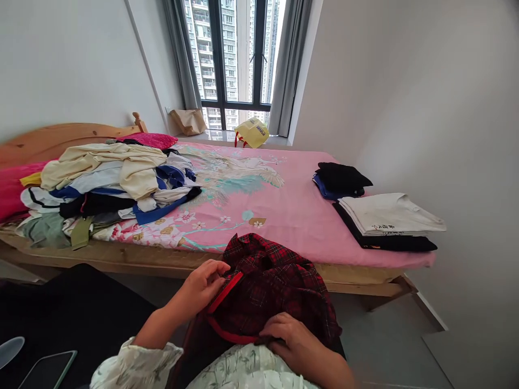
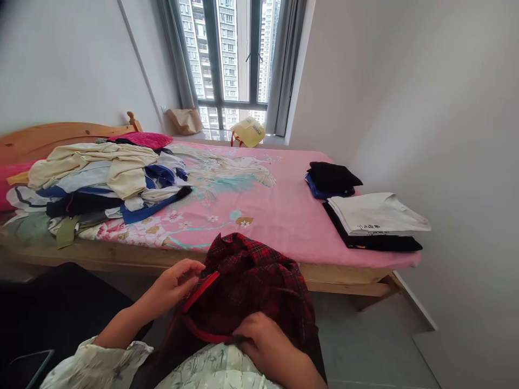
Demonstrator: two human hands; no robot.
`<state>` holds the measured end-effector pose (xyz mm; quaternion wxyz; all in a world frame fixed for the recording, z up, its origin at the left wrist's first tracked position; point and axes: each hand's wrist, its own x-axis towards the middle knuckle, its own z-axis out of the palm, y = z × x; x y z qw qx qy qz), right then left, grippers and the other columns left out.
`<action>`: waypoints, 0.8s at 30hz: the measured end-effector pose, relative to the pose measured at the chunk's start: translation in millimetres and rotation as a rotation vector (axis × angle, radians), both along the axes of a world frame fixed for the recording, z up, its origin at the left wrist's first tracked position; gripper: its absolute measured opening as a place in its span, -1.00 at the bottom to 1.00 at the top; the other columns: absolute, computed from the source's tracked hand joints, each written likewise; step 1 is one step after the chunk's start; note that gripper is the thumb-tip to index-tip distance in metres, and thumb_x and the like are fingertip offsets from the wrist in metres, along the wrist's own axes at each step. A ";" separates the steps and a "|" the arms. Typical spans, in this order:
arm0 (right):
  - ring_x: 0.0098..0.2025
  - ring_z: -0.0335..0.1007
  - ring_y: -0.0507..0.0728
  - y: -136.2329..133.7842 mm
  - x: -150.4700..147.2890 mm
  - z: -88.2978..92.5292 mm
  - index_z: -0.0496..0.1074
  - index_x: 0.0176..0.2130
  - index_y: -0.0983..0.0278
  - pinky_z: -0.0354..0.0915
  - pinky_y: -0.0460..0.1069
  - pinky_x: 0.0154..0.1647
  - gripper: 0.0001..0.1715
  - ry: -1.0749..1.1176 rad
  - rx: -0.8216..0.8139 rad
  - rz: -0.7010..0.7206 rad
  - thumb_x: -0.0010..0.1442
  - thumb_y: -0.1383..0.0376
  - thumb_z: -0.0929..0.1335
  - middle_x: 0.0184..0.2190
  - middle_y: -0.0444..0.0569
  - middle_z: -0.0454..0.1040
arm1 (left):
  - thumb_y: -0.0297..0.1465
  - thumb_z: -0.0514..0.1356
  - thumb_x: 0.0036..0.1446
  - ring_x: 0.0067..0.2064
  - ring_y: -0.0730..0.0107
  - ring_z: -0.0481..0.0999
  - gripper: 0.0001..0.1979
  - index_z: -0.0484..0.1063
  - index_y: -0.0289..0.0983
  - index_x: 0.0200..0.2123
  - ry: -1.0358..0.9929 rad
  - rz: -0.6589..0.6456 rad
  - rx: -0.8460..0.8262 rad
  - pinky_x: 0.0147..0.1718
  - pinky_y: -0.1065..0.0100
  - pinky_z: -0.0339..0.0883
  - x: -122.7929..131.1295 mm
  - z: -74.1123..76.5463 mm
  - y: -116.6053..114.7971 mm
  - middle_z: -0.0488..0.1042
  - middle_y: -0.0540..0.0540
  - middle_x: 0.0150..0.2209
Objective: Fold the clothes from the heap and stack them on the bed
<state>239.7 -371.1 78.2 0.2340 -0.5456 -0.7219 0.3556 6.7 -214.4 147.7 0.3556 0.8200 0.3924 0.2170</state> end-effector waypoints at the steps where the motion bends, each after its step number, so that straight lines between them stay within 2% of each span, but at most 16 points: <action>1: -0.08 0.39 0.09 1.3 -2.3 -4.0 0.54 -0.14 0.16 0.21 -0.06 0.00 -0.60 0.013 0.033 0.015 0.08 0.45 0.28 -0.17 -0.05 0.54 | -0.41 0.05 0.12 -0.18 0.36 0.43 -0.71 0.43 -0.23 -0.10 -0.004 -0.040 0.020 -0.14 0.34 0.33 3.7 -3.5 11.1 0.46 -0.09 -0.18; 5: -0.17 0.44 0.14 2.7 -9.6 -18.5 0.55 -0.22 0.22 0.24 -0.02 -0.09 -0.67 0.000 0.098 0.024 0.07 0.44 0.28 -0.27 -0.02 0.57 | -0.63 -0.04 0.03 0.08 0.32 0.36 -0.43 0.37 -0.15 0.09 0.098 -0.233 0.111 0.14 0.21 0.18 26.0 -17.9 47.9 0.36 -0.12 0.06; 8: -0.19 0.45 0.12 -0.3 -9.2 -24.5 0.52 -0.21 0.25 0.24 -0.04 -0.13 -0.68 0.036 0.088 -0.015 0.14 0.40 0.23 -0.26 0.00 0.56 | -0.72 -0.05 -0.05 0.29 0.24 0.11 -0.25 0.26 -0.02 0.18 0.183 -0.501 0.131 0.23 0.16 0.05 48.5 -17.2 53.6 0.11 -0.06 0.28; 11: -0.21 0.43 0.12 -4.9 -5.4 -26.2 0.48 -0.23 0.27 0.25 -0.04 -0.17 -0.69 0.091 0.076 -0.060 0.20 0.36 0.18 -0.28 0.02 0.54 | -0.73 -0.01 -0.08 0.31 0.14 0.07 -0.27 0.34 0.02 0.10 0.292 -0.797 0.208 0.23 0.09 0.04 70.2 -8.2 42.9 -0.02 -0.04 0.34; 13: -0.22 0.41 0.12 -8.3 -3.7 -24.8 0.45 -0.25 0.27 0.25 -0.04 -0.18 -0.69 0.132 0.062 -0.091 0.22 0.33 0.16 -0.30 0.01 0.52 | -0.70 0.06 -0.09 0.25 0.10 0.17 -0.41 0.45 -0.04 -0.05 0.364 -0.909 0.320 0.20 0.03 0.05 81.4 -3.2 35.0 0.10 -0.08 0.28; 16: -0.23 0.38 0.11 -13.3 -4.3 -19.1 0.42 -0.25 0.27 0.25 -0.03 -0.17 -0.68 0.226 0.058 -0.144 0.28 0.26 0.14 -0.30 0.00 0.49 | -0.58 0.19 -0.11 0.03 0.12 0.37 -0.70 0.48 -0.18 -0.26 0.413 -0.947 0.429 0.05 0.06 0.20 93.0 -0.6 31.6 0.36 -0.13 0.01; 18: -0.24 0.35 0.09 -15.5 -4.3 -13.8 0.40 -0.25 0.27 0.25 -0.03 -0.16 -0.65 0.311 0.060 -0.223 0.32 0.19 0.12 -0.30 -0.02 0.46 | -0.54 0.25 -0.17 -0.12 0.19 0.41 -0.84 0.45 -0.24 -0.42 0.369 -0.915 0.396 -0.07 0.15 0.26 98.5 2.0 34.8 0.41 -0.11 -0.17; 20: -0.26 0.31 0.08 -15.3 -0.3 -7.7 0.37 -0.24 0.26 0.24 -0.04 -0.18 -0.63 0.401 0.072 -0.339 0.34 0.13 0.12 -0.33 -0.05 0.42 | -0.56 0.25 -0.22 -0.13 0.23 0.41 -0.87 0.35 -0.26 -0.56 0.291 -0.865 0.349 -0.08 0.21 0.27 102.6 11.6 39.1 0.44 -0.10 -0.20; 22: -0.29 0.28 0.06 -11.7 11.1 1.2 0.35 -0.24 0.25 0.23 -0.05 -0.21 -0.63 0.480 0.111 -0.469 0.34 0.09 0.12 -0.37 -0.09 0.37 | -0.60 0.20 -0.21 -0.01 0.22 0.40 -0.82 0.26 -0.26 -0.62 0.145 -0.805 0.241 0.02 0.21 0.24 104.7 32.7 41.8 0.49 -0.10 -0.14; 24: -0.34 0.26 0.05 -5.4 30.9 17.4 0.33 -0.24 0.24 0.22 -0.05 -0.25 -0.64 0.564 0.172 -0.569 0.34 0.07 0.13 -0.43 -0.12 0.31 | -0.60 0.14 -0.16 0.12 0.18 0.35 -0.83 0.23 -0.24 -0.60 -0.068 -0.741 0.054 0.10 0.14 0.20 103.8 66.5 42.4 0.55 -0.09 -0.13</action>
